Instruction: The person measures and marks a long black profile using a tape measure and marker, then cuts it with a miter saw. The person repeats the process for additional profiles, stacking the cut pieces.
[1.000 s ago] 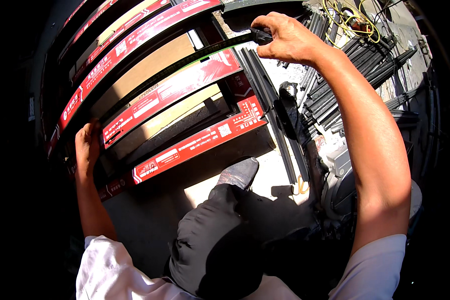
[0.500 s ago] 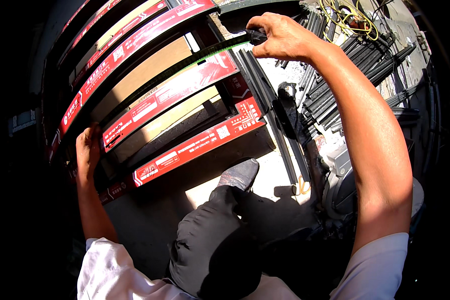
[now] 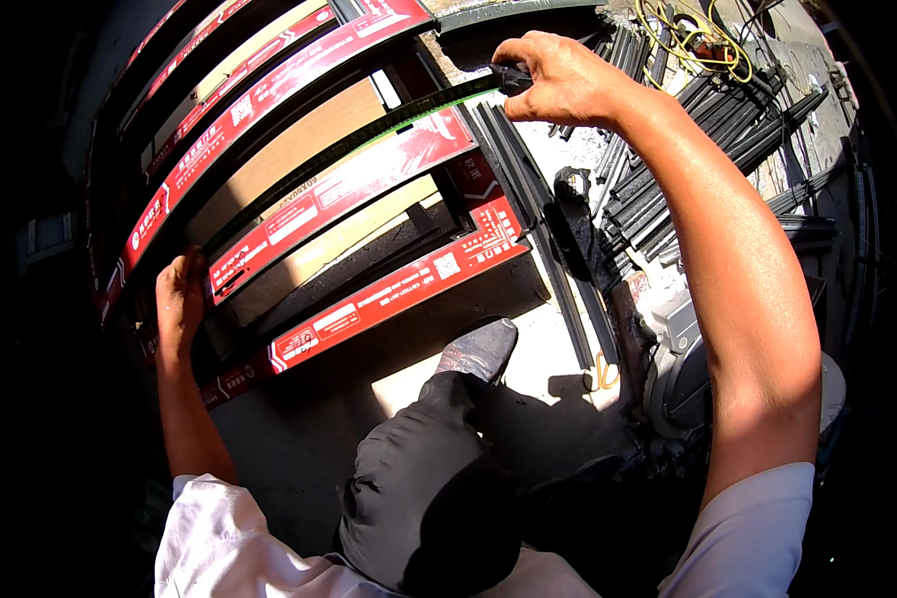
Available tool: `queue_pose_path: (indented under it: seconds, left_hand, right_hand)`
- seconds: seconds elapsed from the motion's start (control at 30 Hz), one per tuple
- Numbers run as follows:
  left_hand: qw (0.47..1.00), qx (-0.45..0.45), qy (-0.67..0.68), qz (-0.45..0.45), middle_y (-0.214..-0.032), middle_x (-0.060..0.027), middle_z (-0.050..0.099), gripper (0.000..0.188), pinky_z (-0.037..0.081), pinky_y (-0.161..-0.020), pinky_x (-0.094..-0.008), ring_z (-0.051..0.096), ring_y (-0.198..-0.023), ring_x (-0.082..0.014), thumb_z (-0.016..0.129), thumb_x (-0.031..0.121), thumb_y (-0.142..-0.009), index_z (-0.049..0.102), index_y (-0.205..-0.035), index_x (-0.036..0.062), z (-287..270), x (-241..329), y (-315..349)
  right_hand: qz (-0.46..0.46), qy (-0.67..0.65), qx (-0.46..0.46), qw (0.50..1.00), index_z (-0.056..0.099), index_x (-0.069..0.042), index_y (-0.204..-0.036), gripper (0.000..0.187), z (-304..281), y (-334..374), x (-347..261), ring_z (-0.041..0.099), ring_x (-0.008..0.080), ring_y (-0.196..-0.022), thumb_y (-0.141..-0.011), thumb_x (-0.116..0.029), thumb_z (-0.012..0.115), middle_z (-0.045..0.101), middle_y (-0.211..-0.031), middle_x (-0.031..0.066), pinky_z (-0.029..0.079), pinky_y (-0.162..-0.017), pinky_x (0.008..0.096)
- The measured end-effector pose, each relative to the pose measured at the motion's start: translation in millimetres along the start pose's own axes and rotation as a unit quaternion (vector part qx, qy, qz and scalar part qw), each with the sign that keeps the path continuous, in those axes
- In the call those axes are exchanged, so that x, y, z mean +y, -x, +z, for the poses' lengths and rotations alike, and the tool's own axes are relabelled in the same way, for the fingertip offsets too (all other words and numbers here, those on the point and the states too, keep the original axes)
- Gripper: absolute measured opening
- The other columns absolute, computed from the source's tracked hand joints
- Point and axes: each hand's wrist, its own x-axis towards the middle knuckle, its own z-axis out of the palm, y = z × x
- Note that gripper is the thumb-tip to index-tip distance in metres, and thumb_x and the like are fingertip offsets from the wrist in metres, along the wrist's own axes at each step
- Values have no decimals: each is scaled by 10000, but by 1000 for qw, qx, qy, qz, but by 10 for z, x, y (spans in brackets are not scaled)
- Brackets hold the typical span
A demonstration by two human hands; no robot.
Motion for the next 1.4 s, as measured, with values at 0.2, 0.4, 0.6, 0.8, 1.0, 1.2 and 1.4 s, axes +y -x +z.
queue_pose_path:
  seconds: [0.2, 0.4, 0.6, 0.8, 1.0, 1.2, 1.4]
  left_hand:
    - [1000, 6, 10, 4, -700, -58, 372, 162, 363, -573, -308, 352, -663, -112, 633, 56, -1044, 578, -902, -1, 24, -38, 6]
    - [1000, 8, 12, 8, -689, -95, 395, 112, 376, -579, -325, 368, -648, -143, 633, 41, -1034, 603, -936, -2, 7, 40, 7]
    - [1000, 2, 11, 11, -691, -143, 411, 103, 380, -577, -345, 363, -628, -194, 629, 34, -1028, 599, -939, -9, -13, 108, -13]
    - [1000, -9, -6, 3, -708, -175, 526, 57, 453, -625, -326, 447, -619, -217, 622, 26, -1022, 662, -985, 10, -47, 114, -5]
    - [1000, -15, -10, 1, -733, -203, 566, 75, 477, -637, -343, 517, -618, -269, 621, 40, -1026, 670, -983, 3, -41, 82, -12]
    - [1000, -10, -13, 15, -756, -214, 602, 82, 490, -651, -343, 562, -632, -298, 621, 47, -1032, 682, -1006, -1, -38, 63, -12]
    - [1000, -2, 0, 5, -759, -208, 612, 82, 491, -653, -336, 572, -637, -290, 625, 43, -1032, 696, -1041, 3, -19, 91, 1]
  right_hand:
    - [4, -18, 1, 1000, 644, -20, -1330, 599, 2, 13, -20, 693, 298, -1053, -787, -226, 790, 648, -1177, 174, 581, -921, 391]
    - [4, -31, -1, 1000, 631, -6, -1330, 573, 15, 11, -16, 720, 245, -949, -799, -164, 775, 626, -1155, 146, 620, -819, 356]
    - [17, -28, -7, 999, 659, -21, -1339, 640, -6, 11, -17, 662, 355, -1169, -770, -278, 798, 671, -1229, 208, 527, -1042, 421]
    - [14, -35, -8, 999, 656, -17, -1336, 627, -9, 16, -32, 665, 348, -1161, -780, -271, 793, 671, -1223, 200, 531, -1032, 411]
    - [8, -43, -10, 999, 657, -29, -1311, 567, 4, 22, -5, 660, 347, -1126, -818, -275, 791, 661, -1189, 190, 531, -1003, 414]
    - [0, -15, -17, 1000, 648, -25, -1337, 549, -32, 9, -24, 661, 331, -1131, -869, -287, 768, 660, -1206, 189, 529, -1011, 410]
    - [-4, -18, -8, 1000, 656, -10, -1310, 530, -14, 0, -53, 652, 353, -1100, -858, -277, 727, 652, -1159, 199, 529, -982, 414]
